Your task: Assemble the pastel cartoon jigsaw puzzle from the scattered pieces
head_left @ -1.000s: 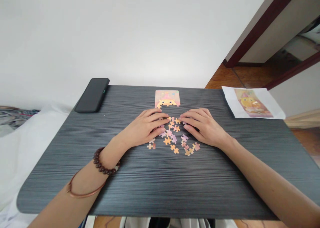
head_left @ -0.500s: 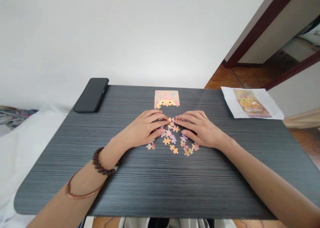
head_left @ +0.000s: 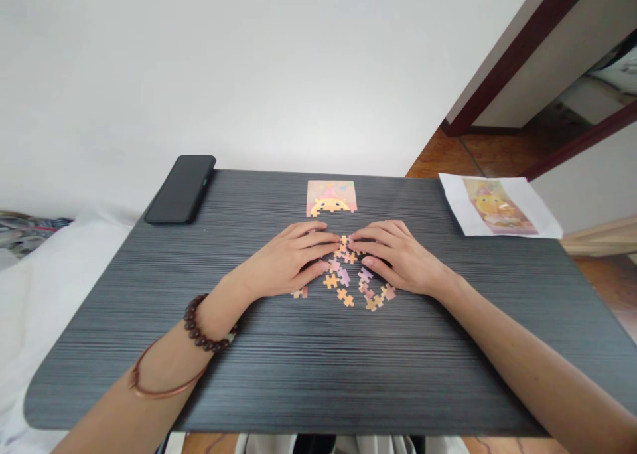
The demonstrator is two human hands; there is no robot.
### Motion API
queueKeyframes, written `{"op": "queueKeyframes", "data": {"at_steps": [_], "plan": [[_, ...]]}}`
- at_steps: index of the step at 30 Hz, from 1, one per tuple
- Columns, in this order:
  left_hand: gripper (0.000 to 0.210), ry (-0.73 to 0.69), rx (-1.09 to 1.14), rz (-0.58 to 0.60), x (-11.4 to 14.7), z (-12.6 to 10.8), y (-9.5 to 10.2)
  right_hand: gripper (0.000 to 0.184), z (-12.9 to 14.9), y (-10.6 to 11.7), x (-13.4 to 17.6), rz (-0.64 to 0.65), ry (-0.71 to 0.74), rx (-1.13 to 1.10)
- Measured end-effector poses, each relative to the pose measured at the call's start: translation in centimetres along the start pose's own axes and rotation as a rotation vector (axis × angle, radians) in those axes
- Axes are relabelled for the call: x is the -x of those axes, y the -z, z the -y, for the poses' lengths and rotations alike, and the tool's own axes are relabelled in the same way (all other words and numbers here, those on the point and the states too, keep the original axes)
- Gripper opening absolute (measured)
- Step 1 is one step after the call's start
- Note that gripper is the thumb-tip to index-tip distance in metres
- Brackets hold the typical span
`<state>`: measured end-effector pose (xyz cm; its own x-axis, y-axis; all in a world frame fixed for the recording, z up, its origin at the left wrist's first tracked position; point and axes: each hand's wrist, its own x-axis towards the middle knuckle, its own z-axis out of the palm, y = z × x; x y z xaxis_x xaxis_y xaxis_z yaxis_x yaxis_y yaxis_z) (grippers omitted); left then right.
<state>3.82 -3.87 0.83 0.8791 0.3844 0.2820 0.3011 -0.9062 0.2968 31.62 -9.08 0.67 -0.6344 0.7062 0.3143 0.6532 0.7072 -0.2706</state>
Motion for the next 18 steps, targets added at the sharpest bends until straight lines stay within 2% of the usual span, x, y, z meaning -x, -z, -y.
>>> {"op": "queueKeyframes", "data": {"at_steps": [9,18], "plan": [[0.035,0.023,0.012,-0.024,-0.01,0.06,-0.20,0.033,-0.05,-0.24,0.05,0.006,-0.049,0.053],[0.033,0.029,0.001,-0.026,0.04,0.22,-0.31,0.034,0.03,-0.28,-0.06,-0.084,-0.141,0.087]]}}
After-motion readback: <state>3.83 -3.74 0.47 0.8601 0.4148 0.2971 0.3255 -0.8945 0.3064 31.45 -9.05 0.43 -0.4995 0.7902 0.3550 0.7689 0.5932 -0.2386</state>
